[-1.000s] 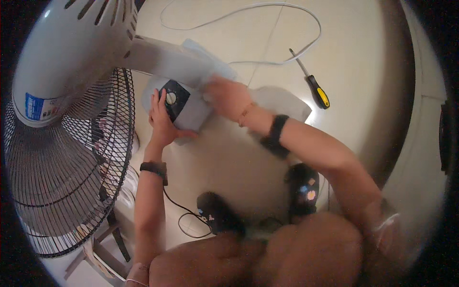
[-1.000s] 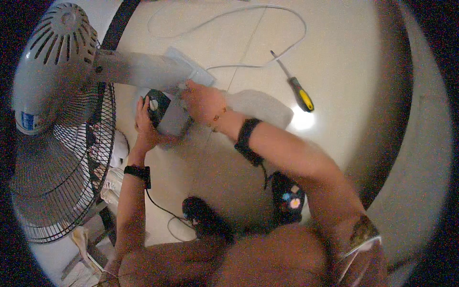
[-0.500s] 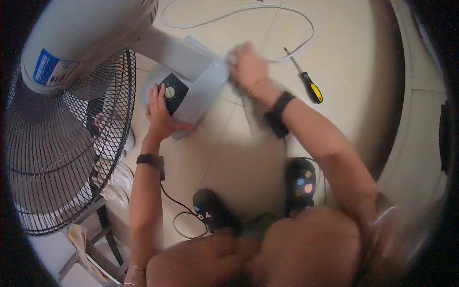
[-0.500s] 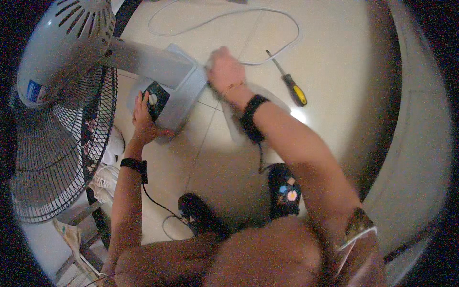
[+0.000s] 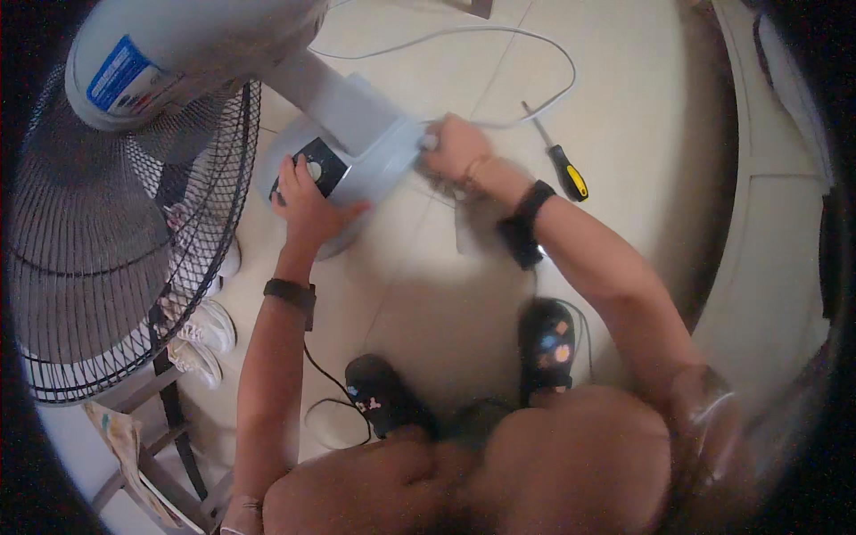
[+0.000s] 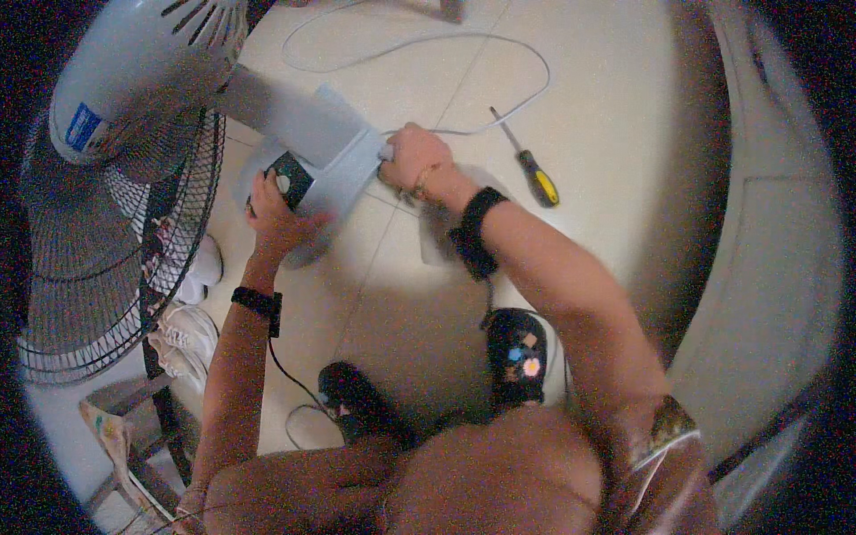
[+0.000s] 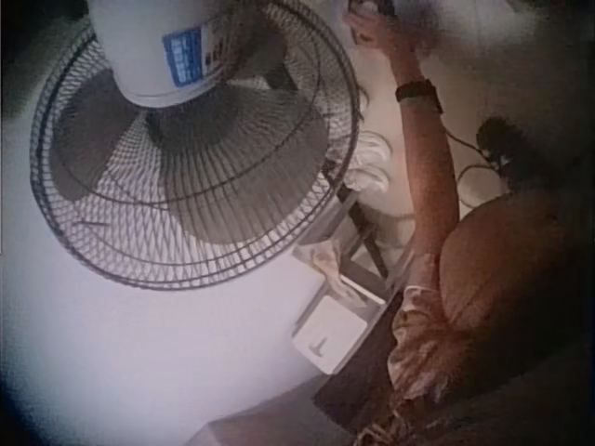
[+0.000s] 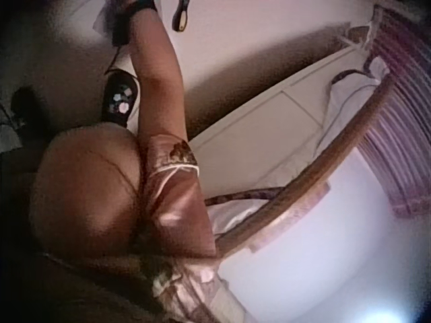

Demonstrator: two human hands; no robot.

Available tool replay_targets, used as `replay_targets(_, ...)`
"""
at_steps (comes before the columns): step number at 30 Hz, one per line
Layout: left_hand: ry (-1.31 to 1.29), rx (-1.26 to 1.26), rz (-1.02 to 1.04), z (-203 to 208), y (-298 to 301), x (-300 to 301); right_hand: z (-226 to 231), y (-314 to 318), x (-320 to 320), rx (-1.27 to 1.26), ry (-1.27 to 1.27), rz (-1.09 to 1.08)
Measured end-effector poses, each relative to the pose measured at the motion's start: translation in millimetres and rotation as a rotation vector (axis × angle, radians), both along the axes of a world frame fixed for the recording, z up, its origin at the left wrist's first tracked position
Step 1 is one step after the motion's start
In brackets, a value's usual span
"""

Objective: The person cleans the base and body of a floor fan using a cloth while sitting on the floor, then stands up and puts the cloth away in a closet.

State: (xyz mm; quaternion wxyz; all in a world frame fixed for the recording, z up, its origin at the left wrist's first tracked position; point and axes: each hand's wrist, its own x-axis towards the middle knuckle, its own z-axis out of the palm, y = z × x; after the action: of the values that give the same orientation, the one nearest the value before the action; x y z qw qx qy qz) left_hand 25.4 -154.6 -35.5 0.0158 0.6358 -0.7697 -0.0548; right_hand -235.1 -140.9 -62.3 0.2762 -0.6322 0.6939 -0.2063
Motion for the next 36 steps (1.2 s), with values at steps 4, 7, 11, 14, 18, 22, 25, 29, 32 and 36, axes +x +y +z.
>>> replay_targets(4, 0.017, -0.093, 0.025, -13, -5, 10, -12, 23, 15, 0.03, 0.031, 0.12)
replay_targets(7, 0.032, -0.139, -0.034, -17, -7, 25, -12, 39, 20, 0.044, -0.056, 0.196)
replay_targets(11, 0.035, -0.045, -0.047, -16, -7, 28, -20, 30, 10, -0.121, -0.206, 0.259)
replay_targets(14, 0.182, -0.132, -0.164, -31, -7, 37, -5, 10, 11, -0.264, -0.369, -0.119)
replay_targets(18, 0.159, -0.174, -0.163, -39, -9, 42, -1, -6, 34, -0.139, -0.24, -0.095)
replay_targets(22, 0.135, -0.22, -0.201, -39, -6, 42, -5, -15, 44, -0.164, -0.238, -0.148)
replay_targets(25, 0.148, -0.188, -0.231, -39, -9, 42, -1, -28, 46, -0.134, -0.191, -0.15)
replay_targets(29, 0.137, -0.179, -0.207, -35, -8, 36, 9, -50, 54, -0.101, -0.137, -0.153)
replay_targets(32, 0.12, -0.188, -0.21, -35, -6, 35, -7, -54, 51, -0.154, -0.153, -0.156)
replay_targets(36, 0.13, -0.162, -0.136, -37, -8, 43, -14, -33, 45, -0.117, -0.147, 0.005)
